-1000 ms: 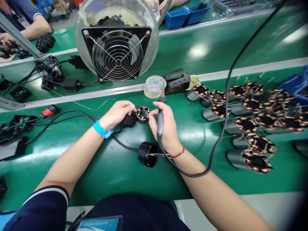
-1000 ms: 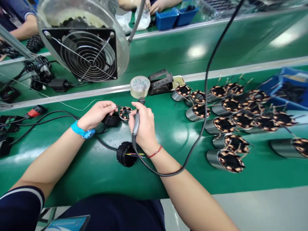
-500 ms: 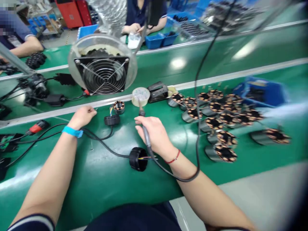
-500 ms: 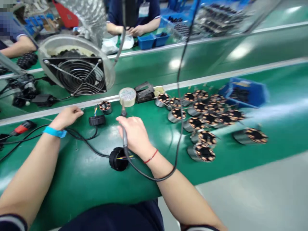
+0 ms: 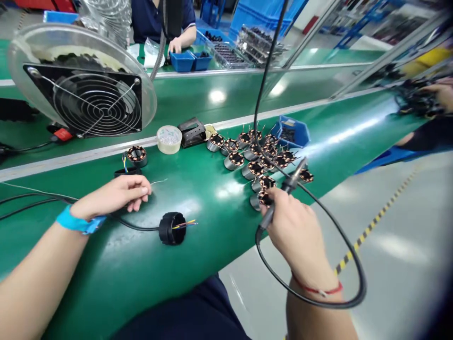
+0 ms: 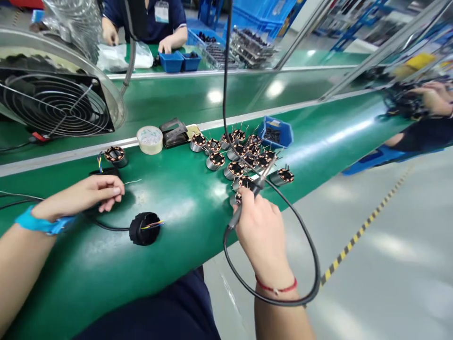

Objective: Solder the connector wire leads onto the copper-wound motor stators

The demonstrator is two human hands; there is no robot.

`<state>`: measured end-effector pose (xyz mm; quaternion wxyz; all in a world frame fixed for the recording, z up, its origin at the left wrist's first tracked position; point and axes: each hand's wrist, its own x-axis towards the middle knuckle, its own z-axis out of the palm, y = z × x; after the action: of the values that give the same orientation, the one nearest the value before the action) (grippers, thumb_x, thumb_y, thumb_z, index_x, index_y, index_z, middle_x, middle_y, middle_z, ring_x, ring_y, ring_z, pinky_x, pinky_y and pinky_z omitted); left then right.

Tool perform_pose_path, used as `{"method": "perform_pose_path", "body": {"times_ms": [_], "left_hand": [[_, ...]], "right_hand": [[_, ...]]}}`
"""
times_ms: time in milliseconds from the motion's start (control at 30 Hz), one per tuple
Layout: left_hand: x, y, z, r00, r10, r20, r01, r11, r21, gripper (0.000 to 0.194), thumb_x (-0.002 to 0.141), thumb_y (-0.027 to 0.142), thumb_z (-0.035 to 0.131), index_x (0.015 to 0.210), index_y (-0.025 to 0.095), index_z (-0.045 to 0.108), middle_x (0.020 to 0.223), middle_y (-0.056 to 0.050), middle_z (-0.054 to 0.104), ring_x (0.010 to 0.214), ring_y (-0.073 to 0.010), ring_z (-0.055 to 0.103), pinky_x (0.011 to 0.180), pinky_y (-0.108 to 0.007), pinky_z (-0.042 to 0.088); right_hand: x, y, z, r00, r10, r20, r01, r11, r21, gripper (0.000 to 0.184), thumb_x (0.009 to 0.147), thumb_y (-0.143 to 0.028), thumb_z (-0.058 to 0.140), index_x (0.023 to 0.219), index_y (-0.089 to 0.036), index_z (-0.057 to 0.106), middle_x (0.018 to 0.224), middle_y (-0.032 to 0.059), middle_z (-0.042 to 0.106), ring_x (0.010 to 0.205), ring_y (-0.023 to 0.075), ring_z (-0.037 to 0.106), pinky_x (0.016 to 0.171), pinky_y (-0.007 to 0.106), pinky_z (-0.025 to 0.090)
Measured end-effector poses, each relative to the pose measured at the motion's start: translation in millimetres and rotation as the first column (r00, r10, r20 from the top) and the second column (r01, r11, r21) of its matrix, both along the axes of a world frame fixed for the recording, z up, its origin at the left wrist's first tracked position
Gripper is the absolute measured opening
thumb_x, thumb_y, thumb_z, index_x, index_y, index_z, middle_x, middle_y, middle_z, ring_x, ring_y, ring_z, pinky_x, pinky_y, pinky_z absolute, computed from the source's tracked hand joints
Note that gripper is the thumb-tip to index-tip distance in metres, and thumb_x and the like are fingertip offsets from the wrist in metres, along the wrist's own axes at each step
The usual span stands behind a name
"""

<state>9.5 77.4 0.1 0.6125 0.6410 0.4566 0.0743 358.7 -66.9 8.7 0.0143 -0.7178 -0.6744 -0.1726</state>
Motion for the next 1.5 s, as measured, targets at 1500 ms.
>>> {"method": "perform_pose_path", "body": {"times_ms": [1500], "left_hand": [[24,-35,-20.1,0.964,0.258,0.065,-0.264,0.959,0.107,0.032,0.087,0.044,0.053,0.075,0.014,0.054,0.071,0.002,0.051,0.066,-0.0093,0.042,0.063,-0.023,0.032]], "right_hand": [[-117,105,-67.2,0.442,0.645,-0.624,-0.689,0.689,0.225,0.049,0.083,-0.033,0.068,0.123,-0.018,0.043,0.105,0.0134,0.06,0.094,0.0297,0.061,0.076,0.045,0.056]]}}
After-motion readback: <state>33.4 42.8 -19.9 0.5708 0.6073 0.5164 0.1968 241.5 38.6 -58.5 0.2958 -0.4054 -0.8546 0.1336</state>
